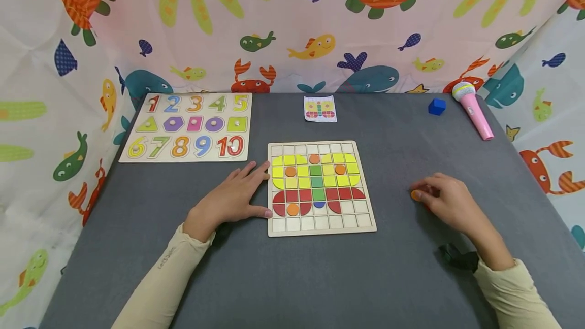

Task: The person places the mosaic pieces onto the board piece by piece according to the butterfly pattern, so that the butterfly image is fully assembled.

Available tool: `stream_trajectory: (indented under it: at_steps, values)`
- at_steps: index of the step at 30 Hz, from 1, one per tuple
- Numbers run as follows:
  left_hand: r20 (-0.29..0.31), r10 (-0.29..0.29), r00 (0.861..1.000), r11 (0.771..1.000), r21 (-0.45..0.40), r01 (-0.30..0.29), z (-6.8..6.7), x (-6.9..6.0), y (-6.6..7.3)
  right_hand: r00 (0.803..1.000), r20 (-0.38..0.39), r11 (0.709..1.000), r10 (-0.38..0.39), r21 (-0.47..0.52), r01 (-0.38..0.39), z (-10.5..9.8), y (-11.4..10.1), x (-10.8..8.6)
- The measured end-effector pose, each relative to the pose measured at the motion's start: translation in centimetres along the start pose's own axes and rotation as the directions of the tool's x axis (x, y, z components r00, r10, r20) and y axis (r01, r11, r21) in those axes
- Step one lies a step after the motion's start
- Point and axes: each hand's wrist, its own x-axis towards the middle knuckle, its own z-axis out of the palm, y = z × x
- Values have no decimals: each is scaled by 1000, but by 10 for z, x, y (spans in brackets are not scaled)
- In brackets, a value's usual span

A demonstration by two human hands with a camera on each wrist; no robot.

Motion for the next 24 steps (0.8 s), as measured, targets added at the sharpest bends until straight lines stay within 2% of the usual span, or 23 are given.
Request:
stream_trajectory:
  at_steps: [8, 16, 24]
  values:
    - [5, -6, 1000, 1000, 6, 6, -1, 1, 0, 997, 64, 992, 32, 118, -40, 7, -35, 15]
    - [21, -18, 1000, 1000, 8, 18, -1, 1, 0, 992, 95, 968, -83, 245, 58, 30, -68, 29]
    - [18, -14, 1000, 1000, 7, 14, 1, 0, -1, 981, 139, 959, -132, 270, 90, 49, -85, 37]
